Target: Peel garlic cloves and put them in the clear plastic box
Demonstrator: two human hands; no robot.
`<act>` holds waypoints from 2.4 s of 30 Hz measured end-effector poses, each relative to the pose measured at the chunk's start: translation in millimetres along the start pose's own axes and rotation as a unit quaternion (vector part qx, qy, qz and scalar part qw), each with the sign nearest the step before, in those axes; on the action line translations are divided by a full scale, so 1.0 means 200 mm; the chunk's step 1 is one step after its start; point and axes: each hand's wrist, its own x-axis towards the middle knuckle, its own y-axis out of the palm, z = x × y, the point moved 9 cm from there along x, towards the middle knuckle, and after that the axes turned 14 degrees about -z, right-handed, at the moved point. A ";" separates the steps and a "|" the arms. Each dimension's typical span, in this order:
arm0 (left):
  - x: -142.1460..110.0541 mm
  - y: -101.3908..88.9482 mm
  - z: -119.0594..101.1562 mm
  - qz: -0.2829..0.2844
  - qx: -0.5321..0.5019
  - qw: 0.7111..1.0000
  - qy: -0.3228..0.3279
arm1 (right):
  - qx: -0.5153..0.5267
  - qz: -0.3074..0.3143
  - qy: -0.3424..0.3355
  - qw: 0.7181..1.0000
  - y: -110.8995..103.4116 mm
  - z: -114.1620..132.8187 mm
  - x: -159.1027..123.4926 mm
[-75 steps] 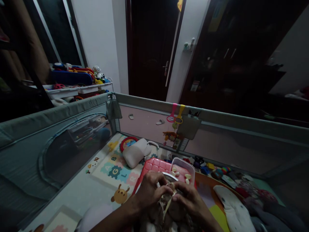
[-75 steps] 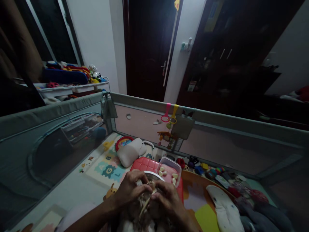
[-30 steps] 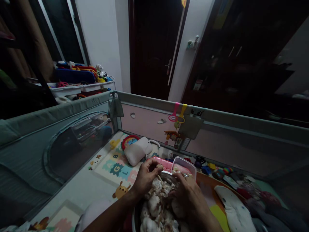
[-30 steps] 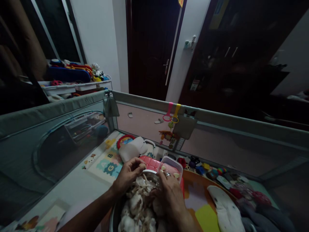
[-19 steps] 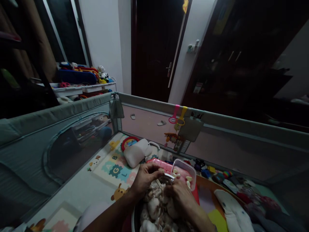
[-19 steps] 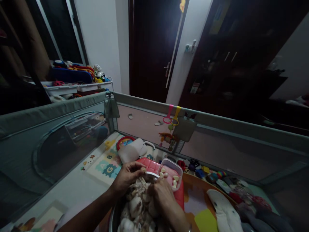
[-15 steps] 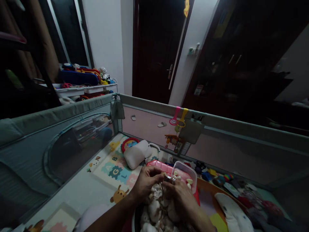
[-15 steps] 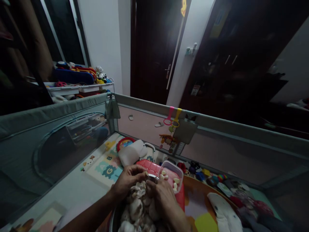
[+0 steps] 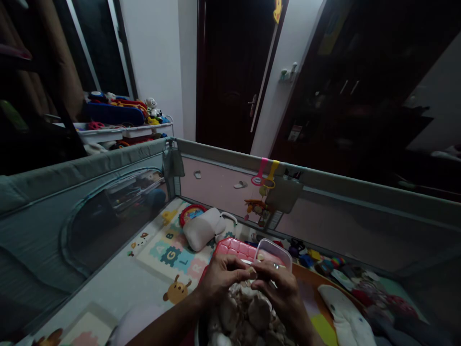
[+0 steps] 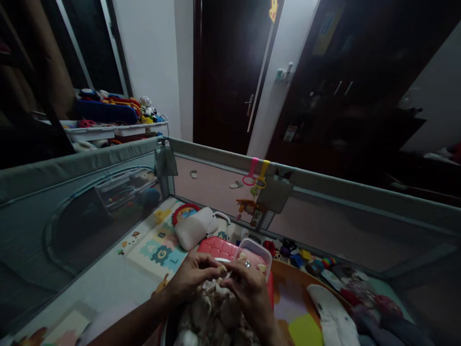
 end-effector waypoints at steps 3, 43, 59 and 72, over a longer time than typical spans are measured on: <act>-0.01 0.00 0.01 -0.007 0.038 0.999 0.006 | 0.045 -0.018 0.042 0.998 0.01 -0.02 -0.02; -0.06 0.04 -0.08 -0.003 0.095 0.988 0.124 | 0.187 -0.066 0.170 0.965 0.04 -0.14 -0.09; -0.12 0.06 -0.19 -0.017 0.239 0.944 0.227 | -0.042 -0.107 -0.200 0.973 -0.04 0.16 -0.06; -0.17 0.09 -0.21 -0.042 0.297 0.882 0.362 | -0.090 -0.102 -0.220 0.966 -0.03 0.11 -0.12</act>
